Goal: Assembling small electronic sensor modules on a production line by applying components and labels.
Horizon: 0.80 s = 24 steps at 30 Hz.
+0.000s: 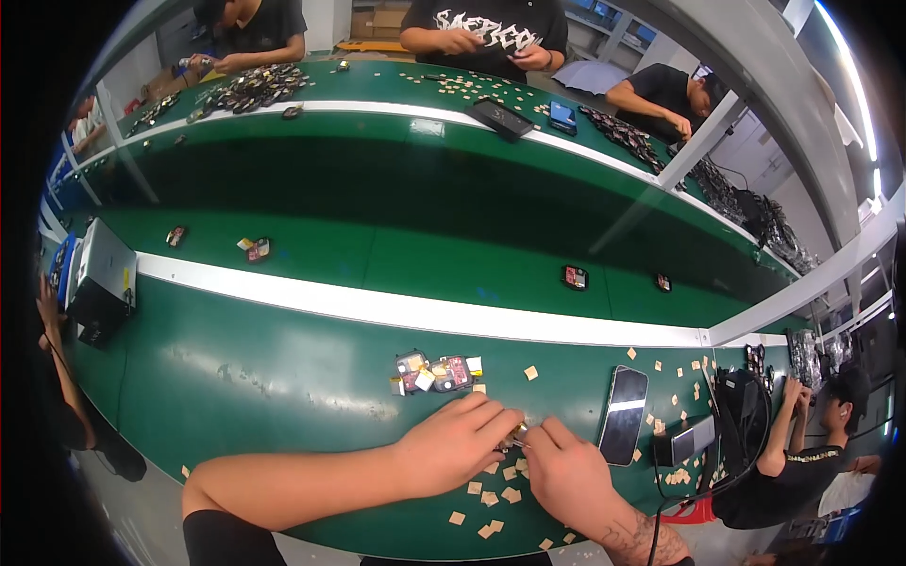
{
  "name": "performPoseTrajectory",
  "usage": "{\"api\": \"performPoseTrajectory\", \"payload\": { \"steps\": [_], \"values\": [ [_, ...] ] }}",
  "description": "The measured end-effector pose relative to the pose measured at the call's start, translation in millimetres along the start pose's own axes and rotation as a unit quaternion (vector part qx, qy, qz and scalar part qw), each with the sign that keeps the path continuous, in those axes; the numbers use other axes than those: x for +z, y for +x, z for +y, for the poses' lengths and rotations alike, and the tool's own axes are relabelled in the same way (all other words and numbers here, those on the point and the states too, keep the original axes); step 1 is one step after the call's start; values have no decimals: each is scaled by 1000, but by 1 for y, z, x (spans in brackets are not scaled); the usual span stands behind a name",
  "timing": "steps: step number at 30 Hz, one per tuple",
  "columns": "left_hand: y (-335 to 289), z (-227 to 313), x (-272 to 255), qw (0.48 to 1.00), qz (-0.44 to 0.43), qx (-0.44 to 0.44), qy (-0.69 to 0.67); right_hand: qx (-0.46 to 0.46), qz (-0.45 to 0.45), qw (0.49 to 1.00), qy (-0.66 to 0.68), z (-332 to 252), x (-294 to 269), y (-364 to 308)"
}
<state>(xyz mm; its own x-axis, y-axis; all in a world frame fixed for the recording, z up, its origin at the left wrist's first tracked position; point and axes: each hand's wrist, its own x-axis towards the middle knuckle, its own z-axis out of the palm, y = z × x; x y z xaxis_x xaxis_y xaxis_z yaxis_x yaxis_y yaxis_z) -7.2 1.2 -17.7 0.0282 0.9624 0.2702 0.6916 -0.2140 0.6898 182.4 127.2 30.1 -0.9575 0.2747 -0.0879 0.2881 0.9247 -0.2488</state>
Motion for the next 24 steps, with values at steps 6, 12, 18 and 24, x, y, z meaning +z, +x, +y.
{"api": "performPoseTrajectory", "payload": {
  "steps": [6,12,18,24],
  "values": [
    [3,9,-2,1000,9,-18,11,83,162,951,250,13,22,-10],
    [-2,3,-9,999,-7,-28,-31,-93,64,985,128,32,11,5],
    [0,-2,-10,1000,-22,4,-10,-68,80,978,180,32,13,4],
    [0,3,-10,1000,-21,-3,-14,-92,159,944,275,29,25,12]
  ]
}}
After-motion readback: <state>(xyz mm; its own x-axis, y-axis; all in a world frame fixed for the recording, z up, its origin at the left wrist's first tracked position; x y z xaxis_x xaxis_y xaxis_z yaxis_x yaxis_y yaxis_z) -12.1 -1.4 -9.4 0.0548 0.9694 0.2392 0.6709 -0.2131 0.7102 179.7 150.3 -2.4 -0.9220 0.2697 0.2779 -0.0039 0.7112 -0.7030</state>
